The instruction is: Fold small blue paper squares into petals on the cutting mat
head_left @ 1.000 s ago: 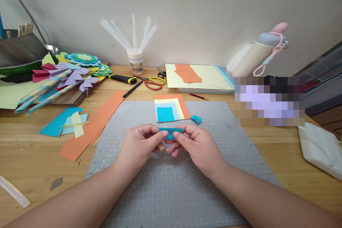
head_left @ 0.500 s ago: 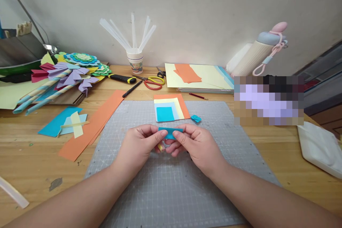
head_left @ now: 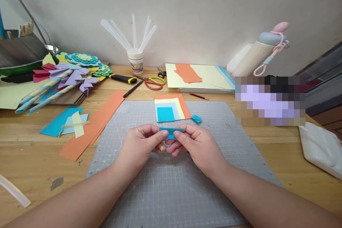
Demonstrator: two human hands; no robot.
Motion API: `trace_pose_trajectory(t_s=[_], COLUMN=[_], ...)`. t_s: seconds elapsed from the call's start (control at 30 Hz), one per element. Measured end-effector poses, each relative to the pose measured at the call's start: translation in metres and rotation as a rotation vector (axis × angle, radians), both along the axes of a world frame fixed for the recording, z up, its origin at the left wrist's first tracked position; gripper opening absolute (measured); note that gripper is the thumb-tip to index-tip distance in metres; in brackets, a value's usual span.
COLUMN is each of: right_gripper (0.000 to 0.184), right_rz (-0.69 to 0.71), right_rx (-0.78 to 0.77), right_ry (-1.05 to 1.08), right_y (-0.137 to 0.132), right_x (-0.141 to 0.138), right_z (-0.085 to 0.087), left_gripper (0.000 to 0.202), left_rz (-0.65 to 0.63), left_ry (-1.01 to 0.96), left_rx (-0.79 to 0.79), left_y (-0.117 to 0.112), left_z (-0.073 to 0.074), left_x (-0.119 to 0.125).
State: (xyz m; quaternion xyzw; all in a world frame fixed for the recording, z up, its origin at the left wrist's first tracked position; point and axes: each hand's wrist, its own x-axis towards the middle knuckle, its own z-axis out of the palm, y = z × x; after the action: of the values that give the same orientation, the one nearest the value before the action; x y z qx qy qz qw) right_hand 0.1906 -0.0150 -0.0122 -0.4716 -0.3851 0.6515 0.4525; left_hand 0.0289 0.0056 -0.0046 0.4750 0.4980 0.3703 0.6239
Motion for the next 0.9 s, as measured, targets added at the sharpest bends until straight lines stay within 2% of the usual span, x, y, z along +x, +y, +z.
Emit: trace_pose_trajectory(t_s=[0.9], right_gripper=[0.027], right_rz=[0.024], right_rx=[0.004], right_ry=[-0.022], right_y=[0.0009], right_x=[0.0007], right_z=[-0.0012], left_gripper=[0.027], left_rz=[0.002], left_ry=[-0.029], left_rx=[-0.016], left_y=[0.0004], left_z=[-0.0012], left_x=[-0.0008])
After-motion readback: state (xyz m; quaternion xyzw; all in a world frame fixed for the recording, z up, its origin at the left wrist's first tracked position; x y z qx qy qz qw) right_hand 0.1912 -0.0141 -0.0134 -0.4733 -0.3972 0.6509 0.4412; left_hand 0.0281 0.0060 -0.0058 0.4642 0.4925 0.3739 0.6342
